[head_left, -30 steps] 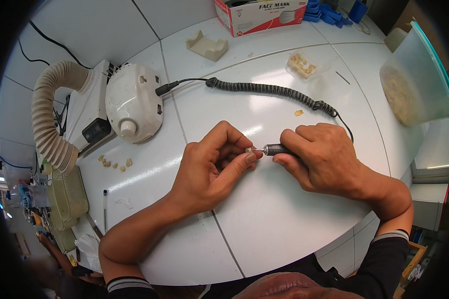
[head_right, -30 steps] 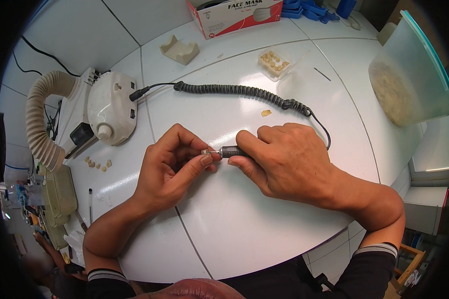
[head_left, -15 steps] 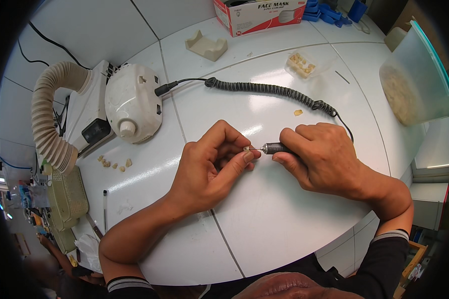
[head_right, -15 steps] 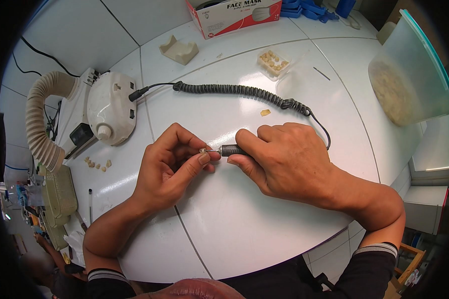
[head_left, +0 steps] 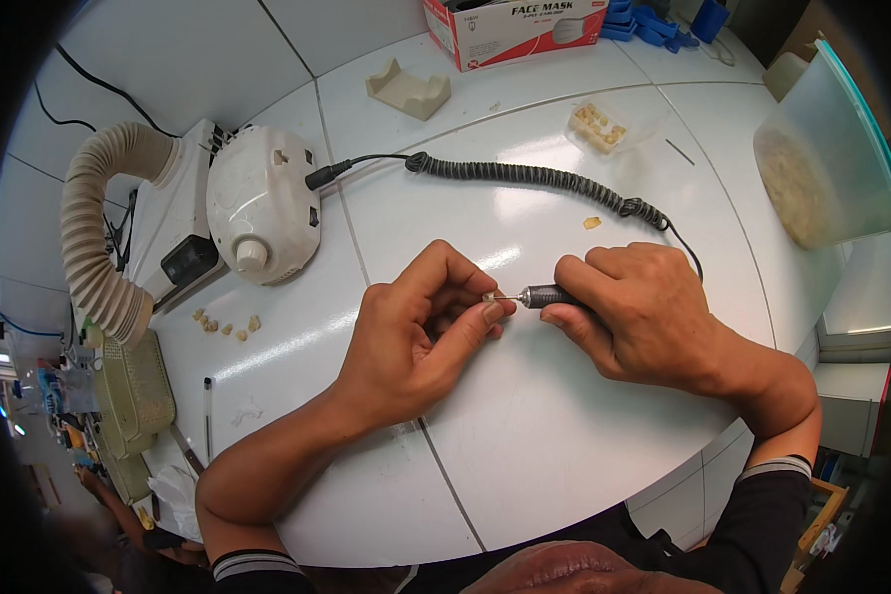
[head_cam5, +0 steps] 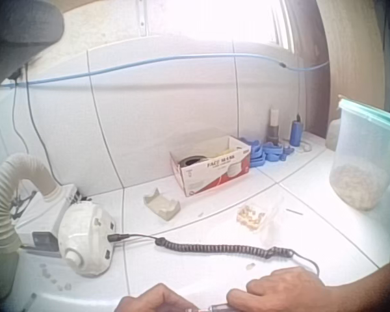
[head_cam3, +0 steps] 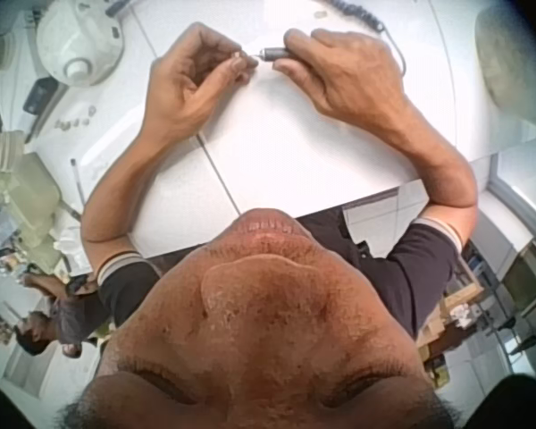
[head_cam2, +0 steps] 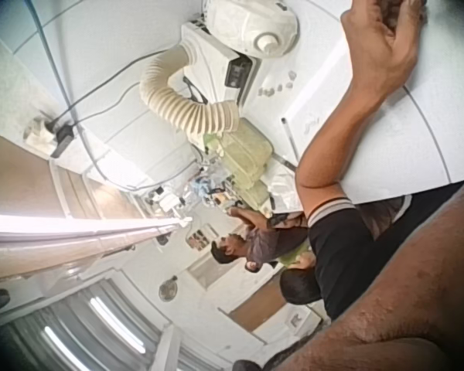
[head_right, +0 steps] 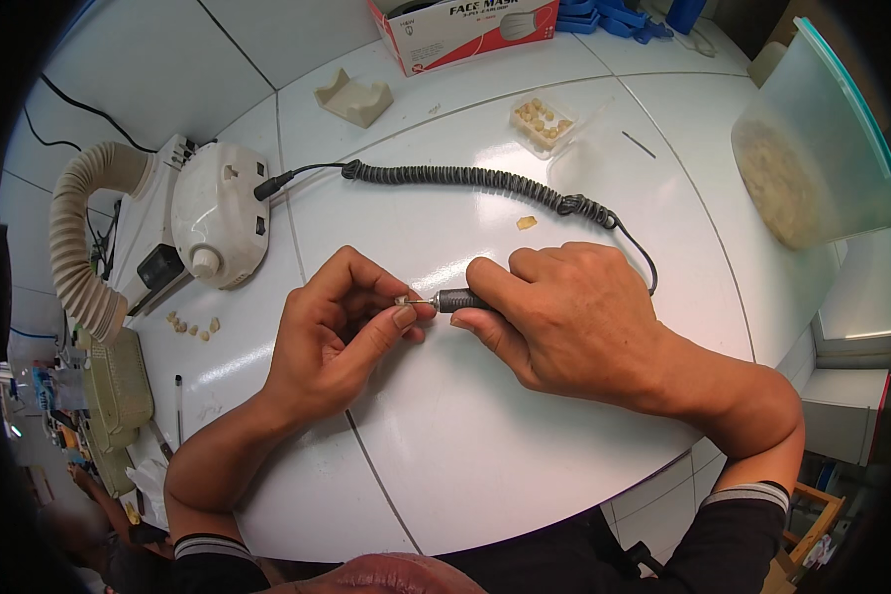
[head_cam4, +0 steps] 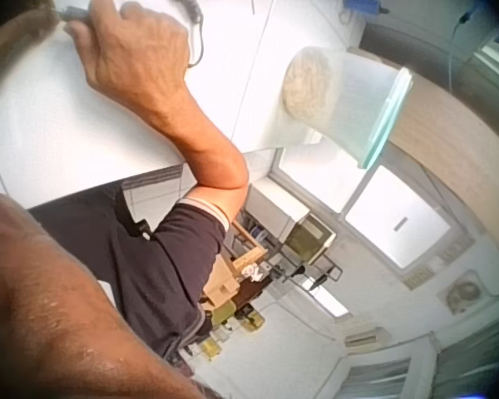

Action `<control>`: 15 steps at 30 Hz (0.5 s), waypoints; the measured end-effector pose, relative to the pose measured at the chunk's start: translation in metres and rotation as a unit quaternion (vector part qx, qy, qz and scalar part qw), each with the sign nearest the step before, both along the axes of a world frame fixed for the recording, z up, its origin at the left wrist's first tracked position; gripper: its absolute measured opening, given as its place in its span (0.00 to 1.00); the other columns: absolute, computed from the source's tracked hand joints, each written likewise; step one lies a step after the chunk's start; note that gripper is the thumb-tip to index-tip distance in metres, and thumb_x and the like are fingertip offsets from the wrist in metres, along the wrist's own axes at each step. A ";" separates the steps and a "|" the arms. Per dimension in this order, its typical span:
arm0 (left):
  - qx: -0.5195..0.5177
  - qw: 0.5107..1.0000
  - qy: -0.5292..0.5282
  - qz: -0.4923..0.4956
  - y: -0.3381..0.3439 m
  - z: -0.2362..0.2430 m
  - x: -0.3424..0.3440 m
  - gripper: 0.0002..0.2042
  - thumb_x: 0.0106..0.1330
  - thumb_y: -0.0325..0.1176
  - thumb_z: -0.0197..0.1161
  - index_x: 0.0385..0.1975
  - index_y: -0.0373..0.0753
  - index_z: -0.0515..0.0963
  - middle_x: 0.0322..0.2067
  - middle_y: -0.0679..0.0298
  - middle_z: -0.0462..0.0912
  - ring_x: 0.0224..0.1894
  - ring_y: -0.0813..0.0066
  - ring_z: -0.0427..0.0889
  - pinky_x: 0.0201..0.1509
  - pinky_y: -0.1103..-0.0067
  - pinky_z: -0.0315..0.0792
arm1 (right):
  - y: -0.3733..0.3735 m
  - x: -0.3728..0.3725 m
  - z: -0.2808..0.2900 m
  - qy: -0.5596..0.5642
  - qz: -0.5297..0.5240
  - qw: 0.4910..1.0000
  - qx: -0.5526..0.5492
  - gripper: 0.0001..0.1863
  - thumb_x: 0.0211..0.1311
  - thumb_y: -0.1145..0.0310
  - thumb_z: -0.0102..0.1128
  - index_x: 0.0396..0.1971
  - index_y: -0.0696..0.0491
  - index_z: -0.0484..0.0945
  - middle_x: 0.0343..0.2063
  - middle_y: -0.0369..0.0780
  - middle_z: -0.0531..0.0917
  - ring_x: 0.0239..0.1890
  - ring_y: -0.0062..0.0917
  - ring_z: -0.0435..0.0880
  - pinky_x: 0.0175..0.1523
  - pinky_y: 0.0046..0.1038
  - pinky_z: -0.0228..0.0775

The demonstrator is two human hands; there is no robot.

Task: The person holds a dental prosthesis and uses a handheld rotary tool to polish it on a laboratory bench.

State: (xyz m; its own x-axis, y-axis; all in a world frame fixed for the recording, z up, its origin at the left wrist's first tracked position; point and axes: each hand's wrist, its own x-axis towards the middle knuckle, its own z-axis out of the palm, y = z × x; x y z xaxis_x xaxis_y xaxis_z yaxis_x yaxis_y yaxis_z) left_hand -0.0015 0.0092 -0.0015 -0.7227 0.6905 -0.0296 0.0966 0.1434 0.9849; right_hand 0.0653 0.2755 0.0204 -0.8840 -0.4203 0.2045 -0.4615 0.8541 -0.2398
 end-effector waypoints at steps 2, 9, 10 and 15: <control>-0.001 1.000 0.002 0.003 0.000 -0.001 0.000 0.05 0.83 0.22 0.63 0.52 0.30 0.76 0.47 0.53 0.89 0.54 0.68 0.93 0.59 0.73 0.89 | 0.000 -0.001 0.000 0.000 0.002 1.000 0.000 0.18 0.80 0.51 0.68 0.36 0.50 0.81 0.18 0.37 0.78 0.17 0.32 0.78 0.24 0.38 0.66; -0.005 1.000 -0.007 0.006 0.000 0.000 0.000 0.05 0.83 0.22 0.64 0.52 0.31 0.76 0.47 0.53 0.89 0.54 0.69 0.93 0.59 0.73 0.88 | 0.000 -0.001 -0.002 0.002 0.002 1.000 0.003 0.18 0.80 0.51 0.68 0.36 0.50 0.81 0.18 0.37 0.78 0.17 0.31 0.77 0.24 0.37 0.66; -0.006 1.000 -0.008 0.007 0.000 0.000 0.000 0.05 0.83 0.22 0.64 0.52 0.31 0.76 0.47 0.53 0.89 0.53 0.69 0.93 0.59 0.74 0.88 | 0.000 -0.001 -0.001 0.000 0.000 1.000 0.003 0.18 0.79 0.51 0.68 0.36 0.50 0.81 0.18 0.37 0.78 0.17 0.32 0.78 0.24 0.37 0.66; -0.005 1.000 -0.002 0.008 0.000 0.001 0.000 0.06 0.83 0.22 0.64 0.52 0.31 0.76 0.47 0.54 0.89 0.52 0.70 0.93 0.59 0.74 0.88 | -0.001 0.000 -0.002 0.006 -0.004 1.000 0.002 0.18 0.80 0.51 0.68 0.36 0.51 0.81 0.18 0.37 0.78 0.18 0.32 0.78 0.24 0.37 0.67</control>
State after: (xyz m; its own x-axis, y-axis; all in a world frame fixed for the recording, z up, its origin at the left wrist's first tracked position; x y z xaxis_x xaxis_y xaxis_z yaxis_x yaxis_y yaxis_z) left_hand -0.0018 0.0091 -0.0005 -0.7335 0.6785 -0.0398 0.0903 0.1552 0.9837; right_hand 0.0649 0.2748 0.0187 -0.8848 -0.4143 0.2132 -0.4578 0.8583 -0.2319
